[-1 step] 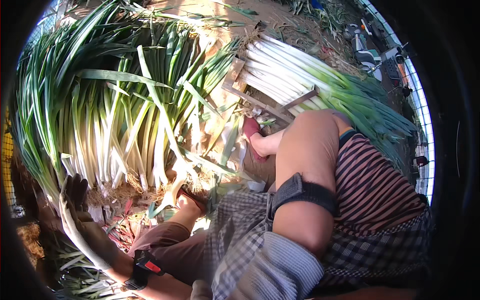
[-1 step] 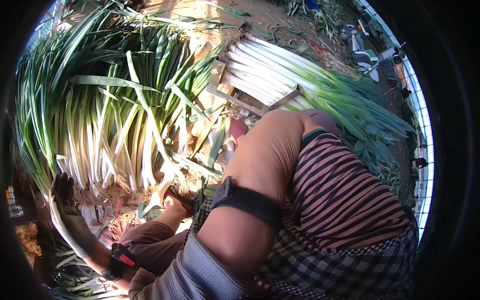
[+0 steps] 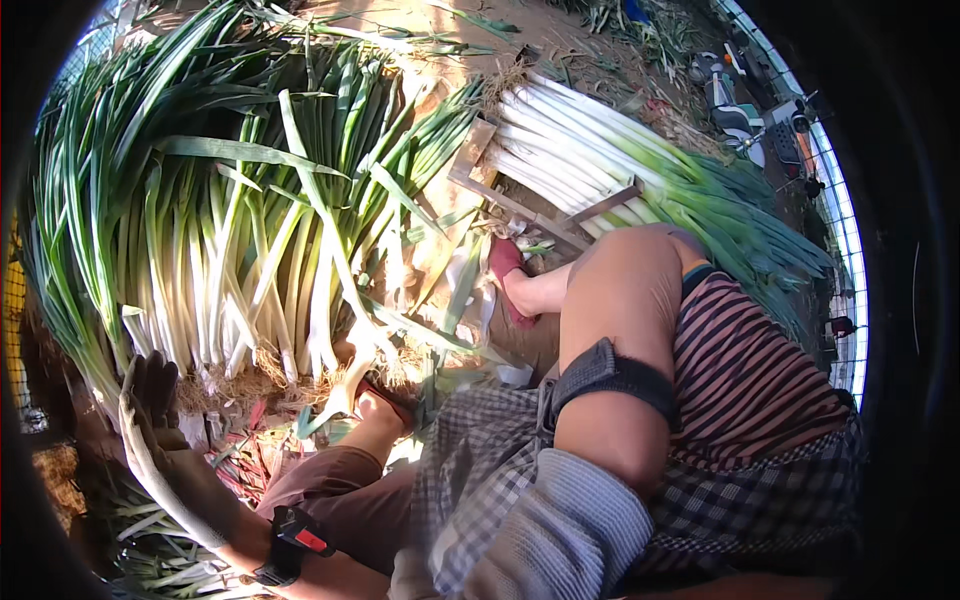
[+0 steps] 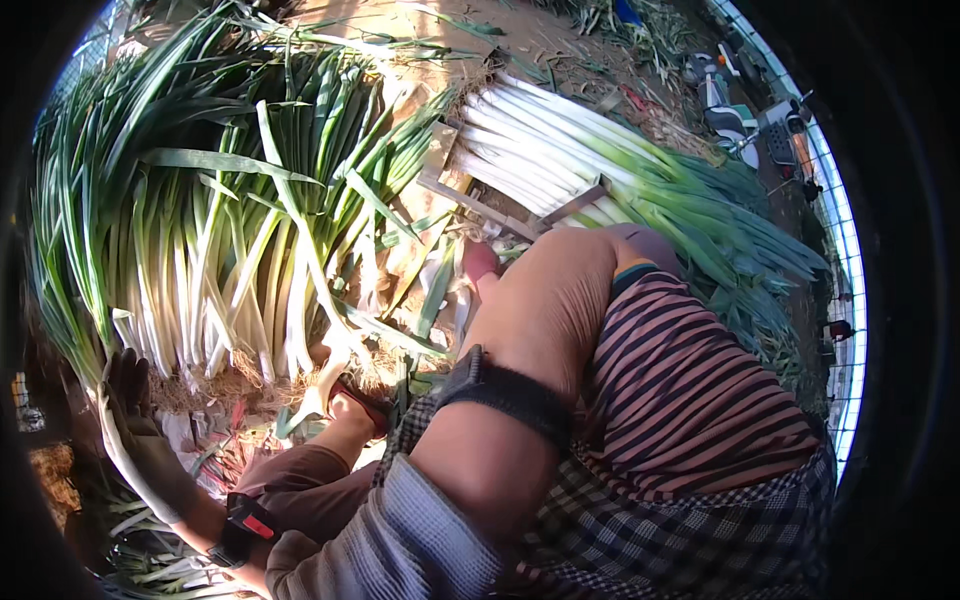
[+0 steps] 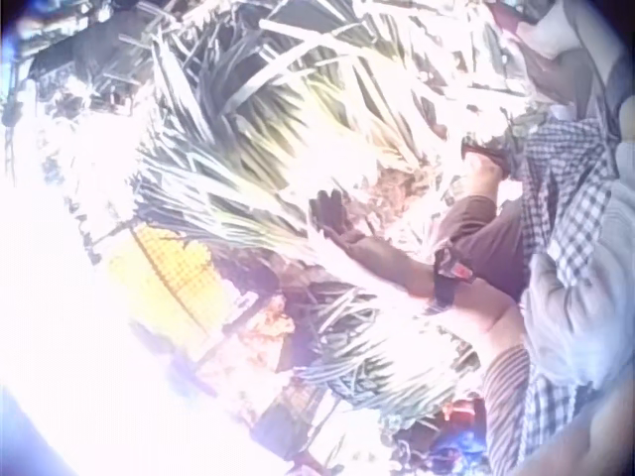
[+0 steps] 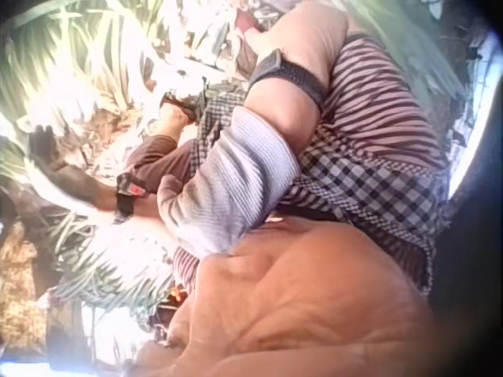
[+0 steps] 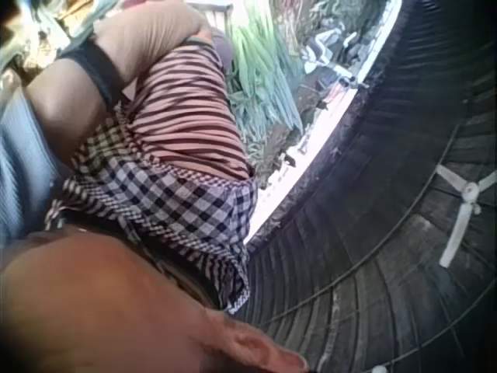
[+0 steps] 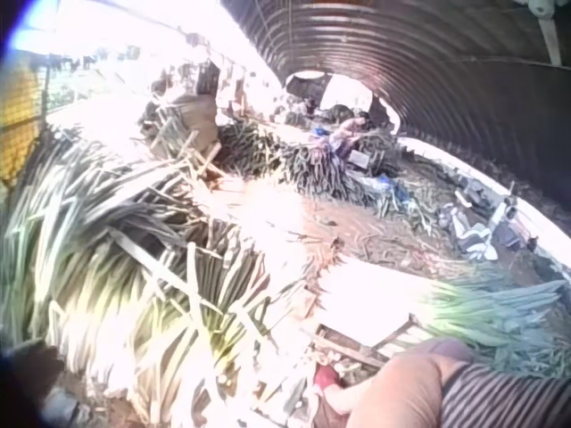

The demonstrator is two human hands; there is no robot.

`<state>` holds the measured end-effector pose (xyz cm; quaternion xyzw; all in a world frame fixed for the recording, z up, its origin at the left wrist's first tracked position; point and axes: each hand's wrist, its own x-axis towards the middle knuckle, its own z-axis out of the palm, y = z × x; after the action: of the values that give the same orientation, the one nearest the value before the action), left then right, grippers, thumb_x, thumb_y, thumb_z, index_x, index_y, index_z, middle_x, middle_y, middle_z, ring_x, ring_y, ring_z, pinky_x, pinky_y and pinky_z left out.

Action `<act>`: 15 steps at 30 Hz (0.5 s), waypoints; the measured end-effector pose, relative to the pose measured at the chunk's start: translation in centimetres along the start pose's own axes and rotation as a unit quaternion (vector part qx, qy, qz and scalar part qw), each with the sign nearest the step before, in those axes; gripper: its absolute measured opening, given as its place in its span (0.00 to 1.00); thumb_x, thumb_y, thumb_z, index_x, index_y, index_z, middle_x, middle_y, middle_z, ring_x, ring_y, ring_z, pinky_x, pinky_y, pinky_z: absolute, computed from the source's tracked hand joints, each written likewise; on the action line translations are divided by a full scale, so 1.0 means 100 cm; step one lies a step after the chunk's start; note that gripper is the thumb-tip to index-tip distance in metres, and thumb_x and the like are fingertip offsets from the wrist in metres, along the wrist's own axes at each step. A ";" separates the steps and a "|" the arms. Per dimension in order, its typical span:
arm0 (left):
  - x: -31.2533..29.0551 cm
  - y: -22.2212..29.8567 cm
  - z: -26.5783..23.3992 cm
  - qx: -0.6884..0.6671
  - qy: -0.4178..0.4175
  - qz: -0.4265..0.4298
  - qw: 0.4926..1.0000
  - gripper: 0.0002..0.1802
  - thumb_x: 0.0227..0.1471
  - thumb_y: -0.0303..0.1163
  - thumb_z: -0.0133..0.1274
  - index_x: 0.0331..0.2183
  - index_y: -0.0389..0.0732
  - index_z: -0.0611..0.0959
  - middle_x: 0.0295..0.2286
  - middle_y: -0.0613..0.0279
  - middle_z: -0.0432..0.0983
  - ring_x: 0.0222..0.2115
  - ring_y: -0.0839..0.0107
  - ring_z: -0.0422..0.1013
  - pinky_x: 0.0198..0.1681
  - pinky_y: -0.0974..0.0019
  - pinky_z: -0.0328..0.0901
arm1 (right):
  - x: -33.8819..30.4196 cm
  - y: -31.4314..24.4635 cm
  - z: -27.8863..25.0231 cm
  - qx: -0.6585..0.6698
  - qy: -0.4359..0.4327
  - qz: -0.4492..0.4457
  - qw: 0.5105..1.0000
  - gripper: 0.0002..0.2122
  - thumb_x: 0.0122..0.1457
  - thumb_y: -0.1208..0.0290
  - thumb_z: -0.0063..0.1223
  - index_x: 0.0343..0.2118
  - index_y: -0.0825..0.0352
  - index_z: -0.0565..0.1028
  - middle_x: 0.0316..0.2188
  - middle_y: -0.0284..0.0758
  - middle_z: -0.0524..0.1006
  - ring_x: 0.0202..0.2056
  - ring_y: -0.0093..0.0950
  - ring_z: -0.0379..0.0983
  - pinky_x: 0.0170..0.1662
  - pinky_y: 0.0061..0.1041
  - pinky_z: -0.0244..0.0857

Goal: The person cleans leeks by peeling away outer layers and roots, then places them onto a stack. After clearing the workspace, the person gathers red plastic strips from the ground.

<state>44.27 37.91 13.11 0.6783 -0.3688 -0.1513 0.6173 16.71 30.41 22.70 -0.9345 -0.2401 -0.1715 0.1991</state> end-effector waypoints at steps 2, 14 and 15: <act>0.000 0.001 -0.007 0.022 0.003 -0.017 1.000 0.24 0.64 0.31 0.29 0.51 0.26 0.72 0.46 0.42 0.73 0.47 0.57 0.72 0.55 0.58 0.64 | 0.008 0.017 0.014 0.021 0.016 -0.017 0.999 0.09 0.50 0.65 0.53 0.28 0.66 0.72 0.23 0.31 0.75 0.24 0.34 0.74 0.25 0.35 0.67; 0.007 -0.041 -0.043 -0.087 -0.032 0.027 0.995 0.23 0.65 0.34 0.32 0.59 0.43 0.65 0.57 0.37 0.60 0.55 0.46 0.63 0.59 0.47 0.59 | -0.064 0.320 0.239 -0.043 -0.219 0.371 0.901 0.16 0.54 0.67 0.49 0.45 0.67 0.71 0.38 0.40 0.75 0.40 0.37 0.75 0.40 0.37 0.70; 0.007 -0.040 -0.042 -0.071 -0.025 0.007 0.997 0.23 0.65 0.34 0.32 0.59 0.44 0.65 0.57 0.38 0.60 0.55 0.46 0.63 0.59 0.47 0.59 | -0.050 0.330 0.243 -0.053 -0.226 0.412 0.881 0.15 0.54 0.67 0.49 0.45 0.66 0.71 0.39 0.40 0.75 0.42 0.36 0.74 0.42 0.37 0.69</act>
<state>48.75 40.32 10.32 0.6258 -0.3773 -0.1894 0.6559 35.05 12.99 -9.90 -0.9716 0.1374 0.1291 0.1427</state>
